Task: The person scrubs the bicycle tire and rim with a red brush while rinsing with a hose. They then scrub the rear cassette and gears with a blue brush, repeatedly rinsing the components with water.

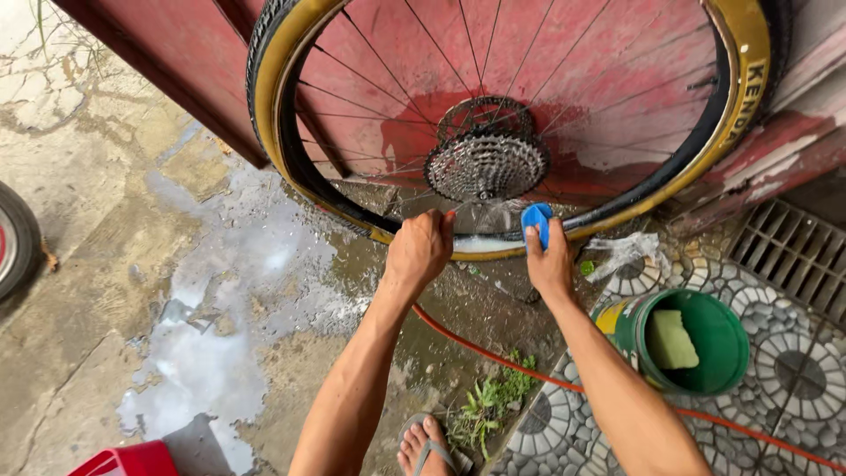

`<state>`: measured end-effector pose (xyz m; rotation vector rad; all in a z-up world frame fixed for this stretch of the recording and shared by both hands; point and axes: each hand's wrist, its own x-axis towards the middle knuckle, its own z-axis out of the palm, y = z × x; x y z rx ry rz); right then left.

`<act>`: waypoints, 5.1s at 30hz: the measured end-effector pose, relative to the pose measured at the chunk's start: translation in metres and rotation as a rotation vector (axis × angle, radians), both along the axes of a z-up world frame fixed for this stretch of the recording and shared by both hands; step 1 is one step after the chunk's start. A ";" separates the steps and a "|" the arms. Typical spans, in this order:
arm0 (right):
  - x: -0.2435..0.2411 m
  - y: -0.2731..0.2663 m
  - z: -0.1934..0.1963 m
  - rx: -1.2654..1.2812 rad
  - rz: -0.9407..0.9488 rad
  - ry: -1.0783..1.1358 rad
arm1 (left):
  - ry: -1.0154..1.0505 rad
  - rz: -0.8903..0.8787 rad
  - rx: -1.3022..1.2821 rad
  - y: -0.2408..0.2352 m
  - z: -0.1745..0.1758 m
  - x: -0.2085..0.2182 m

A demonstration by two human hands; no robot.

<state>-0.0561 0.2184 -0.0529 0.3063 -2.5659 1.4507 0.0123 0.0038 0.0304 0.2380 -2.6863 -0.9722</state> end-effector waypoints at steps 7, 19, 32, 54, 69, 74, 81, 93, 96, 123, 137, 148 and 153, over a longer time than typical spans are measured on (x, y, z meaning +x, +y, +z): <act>-0.034 -0.041 -0.009 -0.168 -0.032 0.304 | -0.004 -0.024 0.005 0.007 -0.008 -0.005; -0.034 -0.036 -0.014 -0.130 -0.067 0.290 | -0.008 -0.075 0.073 0.009 0.015 -0.004; -0.056 -0.045 0.088 0.125 0.222 0.576 | 0.118 0.020 0.188 0.024 0.051 -0.008; -0.021 0.010 0.023 0.096 0.050 0.057 | 0.064 0.049 0.138 0.013 0.028 0.006; -0.030 -0.004 -0.057 -0.010 -0.036 -0.192 | 0.072 0.029 0.106 0.020 0.031 0.007; -0.006 0.028 -0.120 0.005 -0.082 -0.358 | 0.132 -0.024 0.132 0.034 0.032 -0.002; -0.018 0.050 -0.098 -0.396 0.010 -0.459 | -0.041 -0.079 0.108 0.050 0.035 -0.001; 0.019 0.072 -0.112 -0.251 0.058 -0.625 | 0.066 0.051 0.118 0.038 0.031 -0.013; 0.023 0.079 -0.118 -0.235 0.056 -0.620 | 0.036 0.052 0.102 0.032 0.023 -0.003; -0.034 -0.002 0.089 0.090 0.193 0.345 | 0.021 0.040 0.042 0.022 0.009 -0.008; -0.022 0.153 0.180 1.488 0.454 -0.405 | 0.012 0.065 0.063 0.007 0.008 -0.002; -0.004 0.243 -0.090 1.346 0.873 -0.877 | 0.008 0.046 0.084 0.021 0.024 -0.001; 0.001 0.247 -0.143 1.331 0.823 -0.910 | -0.079 0.026 0.057 0.024 0.020 0.002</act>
